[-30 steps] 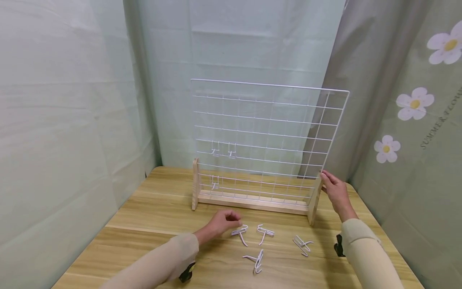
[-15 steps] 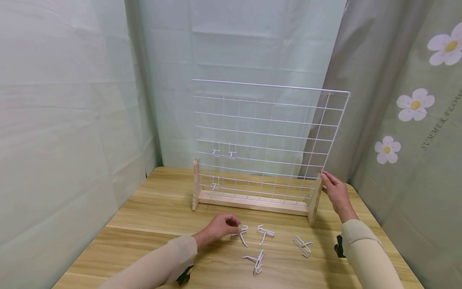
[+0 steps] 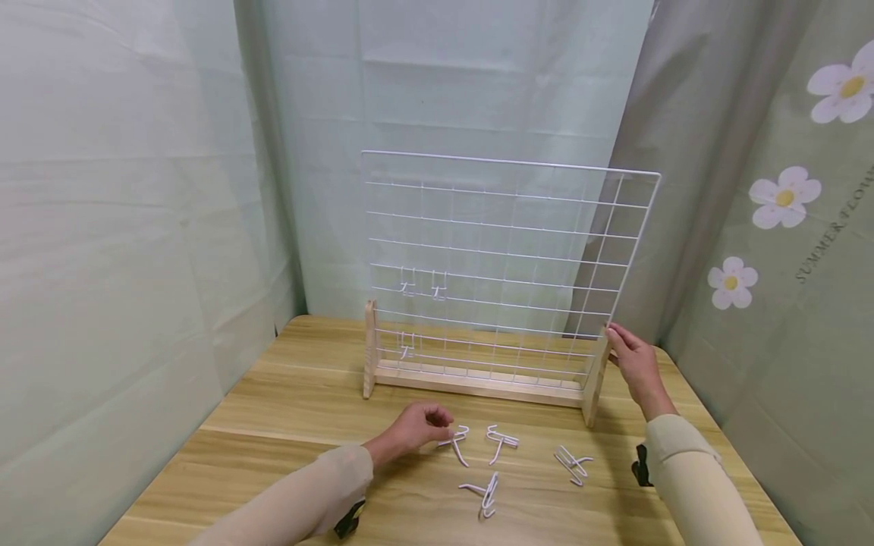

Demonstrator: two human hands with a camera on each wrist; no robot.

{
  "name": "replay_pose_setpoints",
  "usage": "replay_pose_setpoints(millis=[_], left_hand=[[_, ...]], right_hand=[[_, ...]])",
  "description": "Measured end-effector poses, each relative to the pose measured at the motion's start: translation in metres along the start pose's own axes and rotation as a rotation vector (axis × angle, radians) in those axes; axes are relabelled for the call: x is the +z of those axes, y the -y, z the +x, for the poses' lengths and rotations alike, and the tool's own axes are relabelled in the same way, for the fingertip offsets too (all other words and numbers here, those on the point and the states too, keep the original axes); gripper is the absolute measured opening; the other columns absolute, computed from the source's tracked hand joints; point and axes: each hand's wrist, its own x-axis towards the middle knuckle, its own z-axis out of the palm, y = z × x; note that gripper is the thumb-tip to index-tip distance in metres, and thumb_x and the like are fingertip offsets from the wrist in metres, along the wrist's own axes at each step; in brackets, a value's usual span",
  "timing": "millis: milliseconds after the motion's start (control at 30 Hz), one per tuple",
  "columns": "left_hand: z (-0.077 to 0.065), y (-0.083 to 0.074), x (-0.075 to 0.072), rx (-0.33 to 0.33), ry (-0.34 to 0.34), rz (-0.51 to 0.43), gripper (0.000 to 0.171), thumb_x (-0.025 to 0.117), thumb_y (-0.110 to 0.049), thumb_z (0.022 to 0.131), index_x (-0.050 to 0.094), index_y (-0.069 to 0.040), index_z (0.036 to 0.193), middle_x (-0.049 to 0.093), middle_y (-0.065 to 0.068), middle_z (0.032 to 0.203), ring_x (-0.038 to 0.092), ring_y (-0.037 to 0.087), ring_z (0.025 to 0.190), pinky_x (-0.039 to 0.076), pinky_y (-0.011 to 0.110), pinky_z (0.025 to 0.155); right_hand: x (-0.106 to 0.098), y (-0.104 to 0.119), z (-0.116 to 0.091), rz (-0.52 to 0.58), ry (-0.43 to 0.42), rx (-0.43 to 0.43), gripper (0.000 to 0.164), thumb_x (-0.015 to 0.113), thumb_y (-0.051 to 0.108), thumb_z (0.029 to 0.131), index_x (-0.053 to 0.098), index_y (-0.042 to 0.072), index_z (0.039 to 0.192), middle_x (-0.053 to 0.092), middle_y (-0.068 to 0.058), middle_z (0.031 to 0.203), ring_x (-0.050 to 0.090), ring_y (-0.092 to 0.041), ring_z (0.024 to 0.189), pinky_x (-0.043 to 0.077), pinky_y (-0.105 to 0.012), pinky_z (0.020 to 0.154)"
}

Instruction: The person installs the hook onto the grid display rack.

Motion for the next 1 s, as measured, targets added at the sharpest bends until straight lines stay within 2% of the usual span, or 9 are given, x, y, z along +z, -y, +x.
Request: replay_pose_setpoints(millis=[233,500,667,900,1000], left_hand=[[0.001,0.002,-0.002,-0.012,0.019,0.014,0.018,0.079,-0.003,0.08,0.07,-0.001,0.095,0.066,0.005,0.091,0.059,0.013,0.085,0.05,0.026,0.076],[0.006,0.002,-0.004,-0.04,-0.005,0.04,0.02,0.078,-0.005,0.082,0.069,0.001,0.099,0.065,-0.001,0.089,0.058,0.014,0.086,0.05,0.03,0.078],[0.01,0.001,-0.004,-0.045,-0.016,0.043,0.021,0.078,-0.004,0.082,0.069,0.002,0.1,0.065,0.003,0.09,0.058,0.015,0.086,0.051,0.031,0.079],[0.015,0.001,-0.004,-0.024,-0.049,0.072,0.019,0.077,-0.006,0.084,0.069,0.0,0.1,0.065,0.001,0.09,0.059,0.015,0.086,0.051,0.03,0.077],[0.016,0.002,-0.003,-0.011,-0.068,0.084,0.017,0.077,-0.006,0.084,0.07,0.0,0.098,0.066,0.0,0.088,0.059,0.014,0.084,0.051,0.029,0.076]], right_hand=[[0.0,0.0,0.0,-0.022,0.006,-0.018,0.064,0.049,0.044,0.102,0.042,0.001,0.148,0.04,-0.021,0.151,0.05,-0.013,0.125,0.048,-0.02,0.092],[-0.001,-0.002,0.0,-0.02,-0.001,-0.021,0.064,0.05,0.045,0.101,0.044,0.0,0.147,0.042,-0.02,0.149,0.051,-0.009,0.121,0.048,-0.019,0.091],[0.001,-0.002,0.001,-0.019,0.002,-0.023,0.065,0.05,0.045,0.101,0.043,-0.001,0.147,0.044,-0.02,0.148,0.051,-0.005,0.117,0.048,-0.017,0.088],[-0.001,-0.002,0.0,-0.016,0.006,-0.016,0.066,0.05,0.046,0.101,0.042,0.0,0.148,0.041,-0.021,0.151,0.05,-0.014,0.125,0.046,-0.026,0.096],[0.0,-0.002,-0.001,0.025,-0.005,-0.018,0.066,0.054,0.045,0.099,0.044,-0.001,0.146,0.044,-0.02,0.149,0.052,-0.012,0.121,0.048,-0.029,0.096]])
